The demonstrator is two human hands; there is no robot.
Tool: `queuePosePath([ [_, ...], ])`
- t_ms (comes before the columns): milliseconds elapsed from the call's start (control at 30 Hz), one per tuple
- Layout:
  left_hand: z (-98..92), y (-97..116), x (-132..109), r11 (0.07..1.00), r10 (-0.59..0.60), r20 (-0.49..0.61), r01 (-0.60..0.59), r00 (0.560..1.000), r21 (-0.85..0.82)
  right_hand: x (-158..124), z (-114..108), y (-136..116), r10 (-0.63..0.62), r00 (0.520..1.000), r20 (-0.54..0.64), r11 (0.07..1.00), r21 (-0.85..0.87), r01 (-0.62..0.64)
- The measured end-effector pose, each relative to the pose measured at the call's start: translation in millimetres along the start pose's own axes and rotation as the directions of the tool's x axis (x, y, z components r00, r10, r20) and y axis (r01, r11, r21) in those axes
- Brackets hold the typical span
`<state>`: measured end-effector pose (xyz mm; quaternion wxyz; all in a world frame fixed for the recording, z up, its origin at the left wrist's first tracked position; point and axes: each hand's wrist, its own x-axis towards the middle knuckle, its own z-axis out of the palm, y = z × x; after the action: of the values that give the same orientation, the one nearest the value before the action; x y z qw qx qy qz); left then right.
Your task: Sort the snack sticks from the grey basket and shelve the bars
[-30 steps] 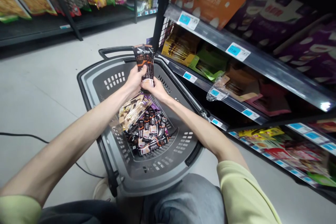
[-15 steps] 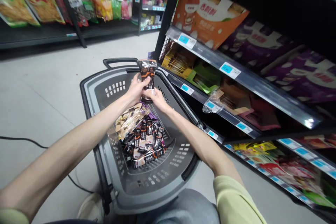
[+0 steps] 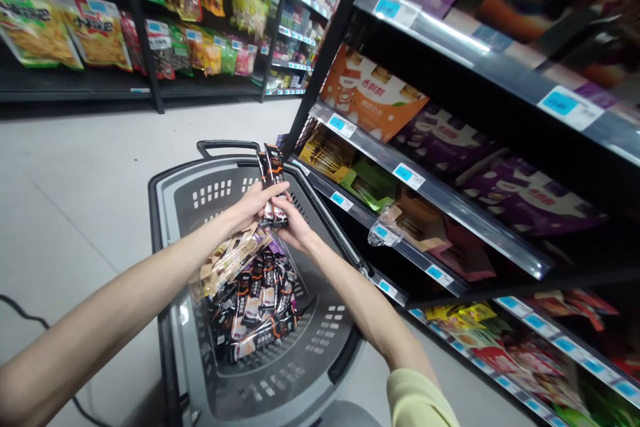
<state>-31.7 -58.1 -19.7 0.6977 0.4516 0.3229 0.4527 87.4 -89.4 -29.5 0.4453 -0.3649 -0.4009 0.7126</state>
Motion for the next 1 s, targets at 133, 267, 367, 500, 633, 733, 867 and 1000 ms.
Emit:
queuePosePath([
  [133,1.0,1,-4,0.989,-0.023,-0.022,0.026,0.999,0.145,-3,0,0,0.016,0.999,0.051,0.995,-0.102,-0.01],
  [267,3.0,0,-7,0.986,0.05,-0.05,-0.041,0.997,0.162,-6,-1,5,0.033,0.998,0.06,0.974,-0.226,-0.019],
  [367,3.8,0,-7,0.993,0.045,-0.034,-0.041,0.998,0.106,-8,2,3,0.006,0.998,0.056,0.966,-0.257,0.008],
  [500,3.8,1,-6,0.997,0.078,-0.04,-0.078,0.996,0.002,-9,9,-1,-0.034,0.997,0.064,0.961,-0.272,0.05],
  [633,3.8,0,-3,0.977,0.166,-0.094,-0.176,0.982,-0.12,-6,7,0,-0.047,0.993,0.109,0.954,-0.289,0.077],
  [733,5.2,0,-3,0.981,0.138,-0.148,-0.155,0.979,-0.113,-4,4,3,-0.055,0.99,0.134,0.947,-0.306,0.094],
  [867,8.1,2,-5,0.989,0.115,-0.179,-0.13,0.977,-0.075,-3,1,3,-0.041,0.992,0.116,0.93,-0.359,0.08],
  [1000,8.8,2,-5,0.979,0.158,-0.168,-0.177,0.973,-0.099,-1,-6,5,-0.049,0.999,0.022,0.881,-0.469,0.054],
])
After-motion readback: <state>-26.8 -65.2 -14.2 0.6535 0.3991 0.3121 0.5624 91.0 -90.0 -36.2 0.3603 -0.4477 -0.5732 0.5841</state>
